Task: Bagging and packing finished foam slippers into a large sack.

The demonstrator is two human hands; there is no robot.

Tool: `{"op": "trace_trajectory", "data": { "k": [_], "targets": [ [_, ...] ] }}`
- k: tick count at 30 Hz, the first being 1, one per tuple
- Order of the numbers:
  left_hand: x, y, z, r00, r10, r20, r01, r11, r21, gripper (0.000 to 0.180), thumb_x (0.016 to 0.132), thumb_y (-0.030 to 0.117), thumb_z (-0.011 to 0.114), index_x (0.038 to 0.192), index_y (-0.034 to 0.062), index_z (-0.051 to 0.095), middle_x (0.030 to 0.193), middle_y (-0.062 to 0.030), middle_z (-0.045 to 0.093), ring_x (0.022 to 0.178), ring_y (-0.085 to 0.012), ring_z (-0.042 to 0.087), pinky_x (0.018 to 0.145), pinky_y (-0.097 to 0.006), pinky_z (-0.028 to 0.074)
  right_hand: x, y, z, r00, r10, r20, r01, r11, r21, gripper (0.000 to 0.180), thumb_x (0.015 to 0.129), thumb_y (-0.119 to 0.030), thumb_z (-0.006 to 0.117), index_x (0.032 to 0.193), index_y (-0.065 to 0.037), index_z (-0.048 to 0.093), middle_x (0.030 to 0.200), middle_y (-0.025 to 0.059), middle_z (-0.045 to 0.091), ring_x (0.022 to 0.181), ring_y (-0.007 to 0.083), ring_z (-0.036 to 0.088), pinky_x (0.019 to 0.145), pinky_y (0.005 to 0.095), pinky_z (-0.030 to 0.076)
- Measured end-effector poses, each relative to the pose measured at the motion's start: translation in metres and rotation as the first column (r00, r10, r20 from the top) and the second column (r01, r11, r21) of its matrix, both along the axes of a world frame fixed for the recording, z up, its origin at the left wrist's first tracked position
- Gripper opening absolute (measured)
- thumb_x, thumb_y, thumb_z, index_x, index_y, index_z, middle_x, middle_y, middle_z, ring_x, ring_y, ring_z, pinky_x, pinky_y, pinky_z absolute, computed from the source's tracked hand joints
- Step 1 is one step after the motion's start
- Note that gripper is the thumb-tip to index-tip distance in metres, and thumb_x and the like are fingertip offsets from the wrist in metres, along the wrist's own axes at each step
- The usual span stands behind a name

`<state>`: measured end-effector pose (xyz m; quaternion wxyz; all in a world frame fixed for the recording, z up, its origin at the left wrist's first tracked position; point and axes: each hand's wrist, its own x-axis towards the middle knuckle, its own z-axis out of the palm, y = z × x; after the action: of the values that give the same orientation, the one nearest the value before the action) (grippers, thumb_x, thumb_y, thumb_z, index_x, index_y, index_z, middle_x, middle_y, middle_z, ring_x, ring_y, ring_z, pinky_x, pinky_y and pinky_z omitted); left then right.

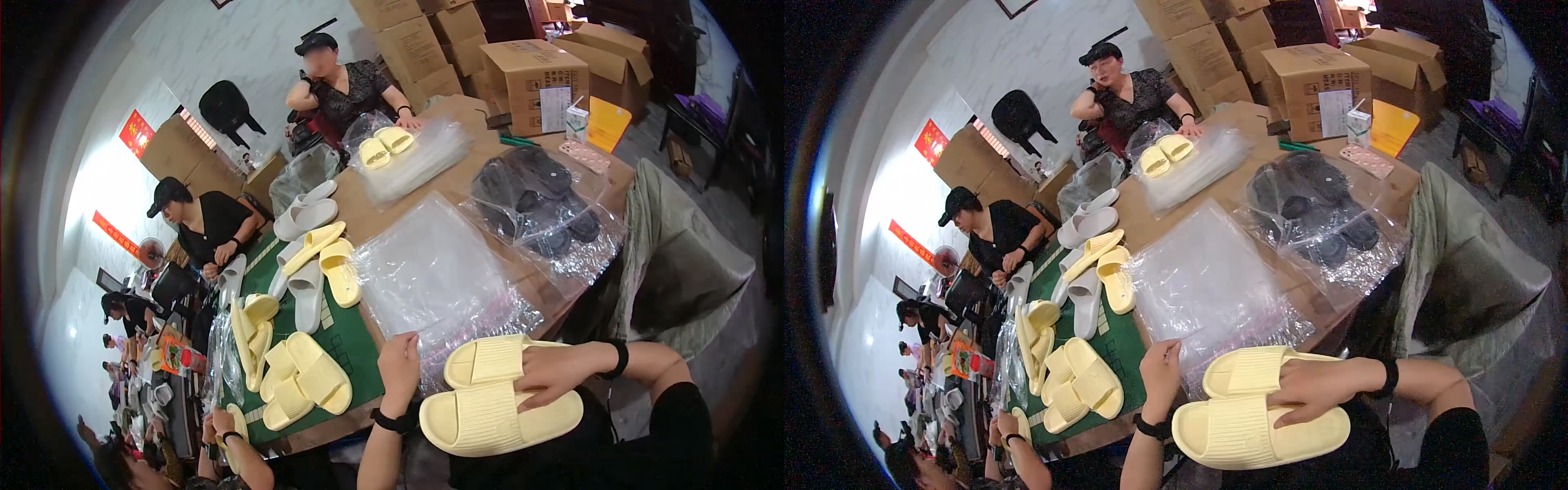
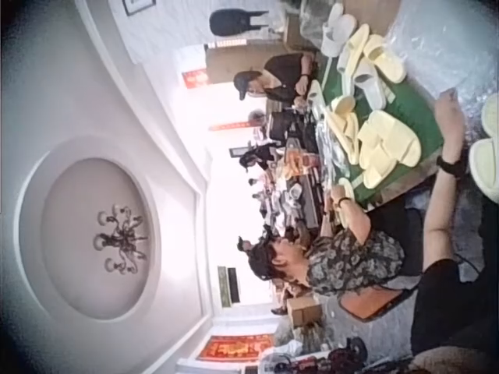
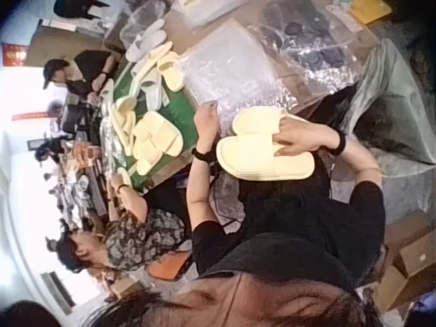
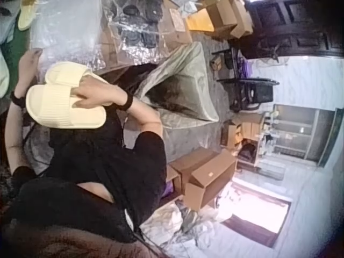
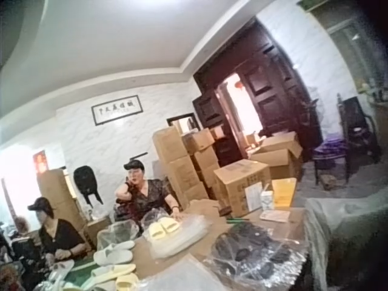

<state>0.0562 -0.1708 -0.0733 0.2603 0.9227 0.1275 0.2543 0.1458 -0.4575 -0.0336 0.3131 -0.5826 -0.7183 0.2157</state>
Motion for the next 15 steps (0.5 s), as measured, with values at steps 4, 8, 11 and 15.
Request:
{"op": "trace_trajectory", "data": {
  "k": [4,8,11,15],
  "targets": [
    [0.0,-0.007,0.013,0.992,0.125,0.014,-0.12,0.972,-0.201,0.01,0.085,0.008,0.062,0.09,-0.0004,0.063,0.088,-0.0129,0.067,0.079,-0.0197,0.064,0.07,-0.029,0.049,0.0,0.007,-0.001,0.999,0.037,0.02,-0.036,0.998,-0.057,0.035,0.089,-0.035,0.055,0.098,-0.001,0.059,0.074,0.0183,0.057,0.078,0.0353,0.055,0.073,0.0431,0.041],
    [0.002,0.002,0.011,0.958,0.162,0.235,-0.11,0.969,-0.223,0.01,0.086,0.005,0.06,0.092,-0.0029,0.06,0.09,-0.0124,0.067,0.08,-0.0153,0.062,0.073,-0.027,0.049,-0.004,0.014,0.005,0.999,0.04,0.023,-0.04,0.999,0.002,0.033,0.089,-0.033,0.056,0.1,-0.002,0.06,0.075,0.0176,0.057,0.08,0.0346,0.055,0.074,0.0434,0.041],
    [0.003,0.005,0.016,0.934,0.171,0.314,-0.057,0.939,-0.34,0.012,0.087,0.006,0.059,0.093,-0.0043,0.057,0.09,-0.012,0.066,0.079,-0.0146,0.061,0.074,-0.027,0.049,-0.005,0.017,0.007,0.998,0.046,0.039,-0.047,0.998,0.048,0.032,0.09,-0.032,0.056,0.101,-0.003,0.06,0.078,0.017,0.058,0.081,0.034,0.055,0.077,0.0439,0.041],
    [0.001,0.001,0.023,0.943,0.174,0.283,-0.09,0.954,-0.285,0.01,0.088,0.007,0.059,0.091,-0.0021,0.062,0.086,-0.0141,0.068,0.075,-0.02,0.065,0.069,-0.031,0.05,-0.004,0.018,0.01,0.998,0.06,0.027,-0.061,0.997,0.049,0.032,0.09,-0.032,0.056,0.098,-0.002,0.059,0.082,0.0164,0.059,0.083,0.0336,0.056,0.08,0.0447,0.04]
  ]
}}
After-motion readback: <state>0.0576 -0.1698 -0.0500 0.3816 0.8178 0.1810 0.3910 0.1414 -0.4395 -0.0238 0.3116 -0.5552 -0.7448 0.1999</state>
